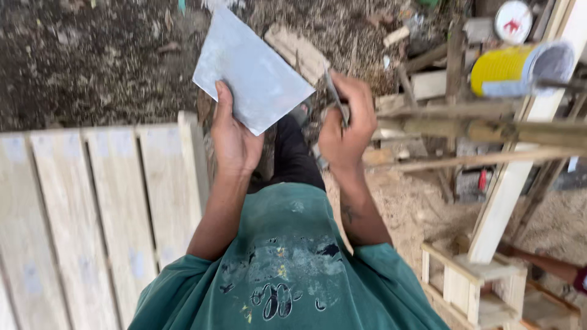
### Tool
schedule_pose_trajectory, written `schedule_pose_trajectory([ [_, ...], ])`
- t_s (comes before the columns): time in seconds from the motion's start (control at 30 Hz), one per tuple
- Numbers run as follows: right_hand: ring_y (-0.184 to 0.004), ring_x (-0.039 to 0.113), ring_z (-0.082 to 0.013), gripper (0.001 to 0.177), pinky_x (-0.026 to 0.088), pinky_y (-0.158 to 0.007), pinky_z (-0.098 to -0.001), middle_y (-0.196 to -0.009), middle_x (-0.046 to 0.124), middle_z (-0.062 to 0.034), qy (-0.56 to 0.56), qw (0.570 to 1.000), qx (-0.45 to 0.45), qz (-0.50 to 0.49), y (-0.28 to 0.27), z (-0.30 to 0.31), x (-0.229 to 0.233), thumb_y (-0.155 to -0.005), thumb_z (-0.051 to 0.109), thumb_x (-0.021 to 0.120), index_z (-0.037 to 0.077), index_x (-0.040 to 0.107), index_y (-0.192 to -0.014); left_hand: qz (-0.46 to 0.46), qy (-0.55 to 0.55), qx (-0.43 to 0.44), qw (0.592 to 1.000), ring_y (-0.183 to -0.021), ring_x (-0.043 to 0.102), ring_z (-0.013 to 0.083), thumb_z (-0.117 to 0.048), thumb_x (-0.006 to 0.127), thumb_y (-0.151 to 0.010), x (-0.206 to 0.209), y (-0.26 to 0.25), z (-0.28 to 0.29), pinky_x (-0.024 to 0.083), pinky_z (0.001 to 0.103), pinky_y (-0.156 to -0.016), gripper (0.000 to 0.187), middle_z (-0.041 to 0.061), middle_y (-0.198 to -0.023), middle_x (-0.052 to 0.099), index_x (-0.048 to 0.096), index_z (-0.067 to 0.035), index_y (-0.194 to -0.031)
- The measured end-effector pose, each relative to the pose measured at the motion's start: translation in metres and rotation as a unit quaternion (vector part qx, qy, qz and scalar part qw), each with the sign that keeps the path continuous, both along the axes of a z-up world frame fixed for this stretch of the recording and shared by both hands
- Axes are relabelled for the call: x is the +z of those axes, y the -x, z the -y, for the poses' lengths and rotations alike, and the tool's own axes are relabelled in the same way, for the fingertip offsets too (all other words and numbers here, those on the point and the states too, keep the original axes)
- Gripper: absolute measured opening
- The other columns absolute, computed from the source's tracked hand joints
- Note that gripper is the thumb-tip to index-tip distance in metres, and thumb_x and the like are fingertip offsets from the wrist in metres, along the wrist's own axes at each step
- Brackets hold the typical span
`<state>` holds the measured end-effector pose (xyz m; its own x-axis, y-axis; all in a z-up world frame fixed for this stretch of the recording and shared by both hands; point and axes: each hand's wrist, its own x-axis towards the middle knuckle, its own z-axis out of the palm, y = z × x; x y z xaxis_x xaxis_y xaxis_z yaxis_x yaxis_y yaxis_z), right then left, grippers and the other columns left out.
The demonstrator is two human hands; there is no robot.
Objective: The person sands the surface of a wooden pallet using a sanding block. They repeatedly rub the sandpaper against the wooden slats, occasionally switching the sandpaper sheet in their hands. The person moves around the pallet to reach different sections, maintaining a consistent sanding motion throughout the clip.
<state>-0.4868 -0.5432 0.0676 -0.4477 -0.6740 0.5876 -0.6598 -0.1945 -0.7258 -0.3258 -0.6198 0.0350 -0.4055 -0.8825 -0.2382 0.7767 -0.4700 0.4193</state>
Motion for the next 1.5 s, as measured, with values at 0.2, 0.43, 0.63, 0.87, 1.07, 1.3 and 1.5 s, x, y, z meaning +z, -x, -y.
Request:
schedule_pose_trajectory([
  [0.2,-0.104,0.07,-0.0308,0.033,0.056,-0.092,-0.0413,-0.115,0.069,-0.0129,0.077,0.993,0.031,-0.089,0.069,0.071,0.008,-0.084,0.003,0.061,0.003,0.068,-0.116,-0.027,-0.173,-0.165,0.971,-0.094,0.069,0.0233,-0.034,0.056,-0.108,-0.046,0.127,0.126,0.06,0.041,-0.088,0.035,0.012,-0.108,0.072,0.065,-0.003,-0.121],
  [0.43,-0.106,0.07,-0.0306,0.033,0.056,-0.092,-0.0422,-0.122,0.069,-0.0081,0.051,0.98,0.019,-0.189,0.173,0.138,0.034,-0.09,0.015,0.073,0.007,0.07,-0.121,-0.159,-0.174,-0.402,0.885,-0.093,0.063,0.0135,-0.017,0.041,-0.112,-0.133,0.244,0.158,0.055,0.027,-0.084,0.023,0.002,-0.099,0.063,0.061,-0.01,-0.103],
  [0.63,-0.102,0.067,-0.0269,0.034,0.049,-0.086,-0.0436,-0.12,0.068,-0.0061,-0.025,0.978,-0.083,-0.189,0.243,0.181,0.048,-0.089,0.016,0.077,0.009,0.069,-0.121,-0.026,-0.117,-0.425,0.897,-0.105,0.061,0.0162,-0.027,0.038,-0.11,-0.138,0.336,0.191,0.051,0.03,-0.099,0.029,0.006,-0.108,0.061,0.06,-0.008,-0.11],
  [0.87,-0.102,0.066,-0.0275,0.041,0.047,-0.085,-0.0428,-0.122,0.067,-0.0054,-0.08,0.956,-0.244,-0.14,0.328,0.256,0.047,-0.085,0.014,0.079,0.01,0.068,-0.125,-0.098,-0.138,-0.517,0.839,-0.114,0.061,0.0184,-0.037,0.038,-0.113,-0.085,0.438,0.275,0.049,0.033,-0.107,0.036,0.007,-0.116,0.062,0.058,-0.008,-0.118],
  [1.07,-0.101,0.062,-0.0236,0.043,0.044,-0.081,-0.0391,-0.121,0.065,-0.0042,-0.119,0.917,-0.359,-0.128,0.386,0.333,0.077,-0.088,0.014,0.083,0.011,0.068,-0.128,-0.007,0.01,-0.645,0.764,-0.118,0.06,0.0187,-0.038,0.044,-0.115,-0.049,0.515,0.353,0.048,0.035,-0.11,0.034,0.007,-0.122,0.061,0.058,-0.01,-0.127],
  [1.3,-0.101,0.061,-0.0276,0.047,0.043,-0.083,-0.0431,-0.121,0.065,-0.007,-0.175,0.865,-0.464,-0.084,0.446,0.355,0.123,-0.078,0.02,0.084,0.011,0.068,-0.121,-0.077,-0.161,-0.728,0.662,-0.115,0.065,0.0197,-0.046,0.054,-0.11,-0.026,0.604,0.372,0.055,0.038,-0.105,0.036,0.007,-0.121,0.064,0.06,-0.011,-0.119],
  [1.5,-0.104,0.06,-0.0297,0.047,0.045,-0.087,-0.0433,-0.121,0.064,-0.0093,-0.184,0.83,-0.523,-0.061,0.474,0.336,0.131,-0.079,0.018,0.08,0.009,0.066,-0.123,-0.024,-0.267,-0.748,0.607,-0.108,0.068,0.0215,-0.044,0.051,-0.109,-0.001,0.644,0.354,0.057,0.038,-0.096,0.038,0.009,-0.117,0.067,0.06,-0.01,-0.122],
])
